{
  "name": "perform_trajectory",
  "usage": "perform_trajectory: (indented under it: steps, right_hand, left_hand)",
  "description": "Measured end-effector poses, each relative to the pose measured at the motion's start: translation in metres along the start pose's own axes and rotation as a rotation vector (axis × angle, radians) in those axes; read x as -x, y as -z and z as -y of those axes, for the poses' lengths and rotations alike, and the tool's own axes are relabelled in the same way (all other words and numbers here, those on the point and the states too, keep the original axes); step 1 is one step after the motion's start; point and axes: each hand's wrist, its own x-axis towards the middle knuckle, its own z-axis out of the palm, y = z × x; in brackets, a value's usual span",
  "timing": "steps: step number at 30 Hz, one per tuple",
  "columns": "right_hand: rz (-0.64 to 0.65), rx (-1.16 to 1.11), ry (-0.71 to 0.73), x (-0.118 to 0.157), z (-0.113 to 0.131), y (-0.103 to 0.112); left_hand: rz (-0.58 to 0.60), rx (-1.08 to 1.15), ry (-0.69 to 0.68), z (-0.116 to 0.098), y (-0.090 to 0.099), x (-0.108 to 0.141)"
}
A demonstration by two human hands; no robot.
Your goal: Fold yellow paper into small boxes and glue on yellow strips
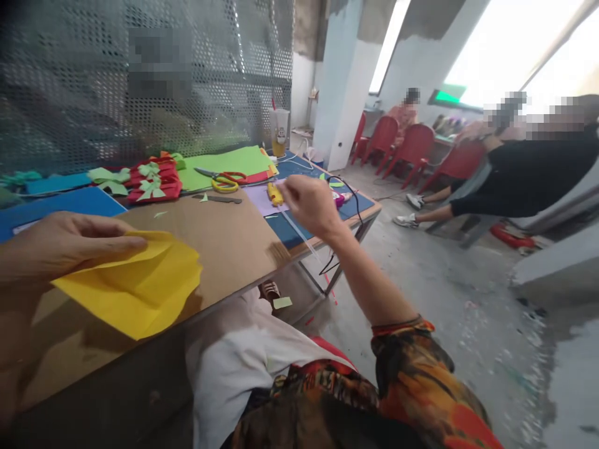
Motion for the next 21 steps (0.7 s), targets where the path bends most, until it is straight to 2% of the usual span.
perform_trajectory:
  steps: [1, 2, 4, 6, 8, 11, 13, 15, 18, 21]
  right_hand:
    - [-0.004, 0.037, -0.071, -0.002, -0.015, 0.008]
    - [0.019, 0.056, -0.134, -0.004, -0.026, 0.013]
    - [0.078, 0.07, -0.233, -0.011, -0.036, 0.011]
    - [0.155, 0.026, -0.253, -0.017, -0.031, 0.0]
    - [0.198, -0.137, -0.223, -0.022, -0.017, -0.011]
    - [0.257, -0.193, -0.079, -0.033, 0.004, -0.019]
    - [0.283, -0.079, -0.1, -0.046, 0.007, -0.021]
    - [0.313, 0.162, -0.178, -0.061, 0.0, -0.024]
    - [0.477, 0.589, -0.258, -0.077, -0.022, -0.033]
    - [0.512, 0.686, -0.267, -0.08, -0.044, -0.039]
  left_hand:
    - [-0.109, -0.032, 0.16, -0.006, -0.007, 0.002]
    - [-0.212, -0.031, 0.207, -0.012, -0.015, 0.005]
    - [-0.219, -0.04, 0.162, -0.024, -0.03, 0.01]
    - [-0.188, -0.015, 0.111, -0.031, -0.039, 0.013]
    - [-0.181, 0.028, 0.098, -0.032, -0.042, 0.013]
    - [-0.189, 0.054, 0.066, -0.028, -0.039, 0.014]
    - [-0.189, 0.071, 0.051, -0.028, -0.039, 0.016]
    - [-0.18, 0.085, 0.056, -0.031, -0.041, 0.018]
    - [-0.169, 0.091, 0.089, -0.038, -0.045, 0.022]
    - [-0.187, 0.085, 0.18, -0.042, -0.045, 0.027]
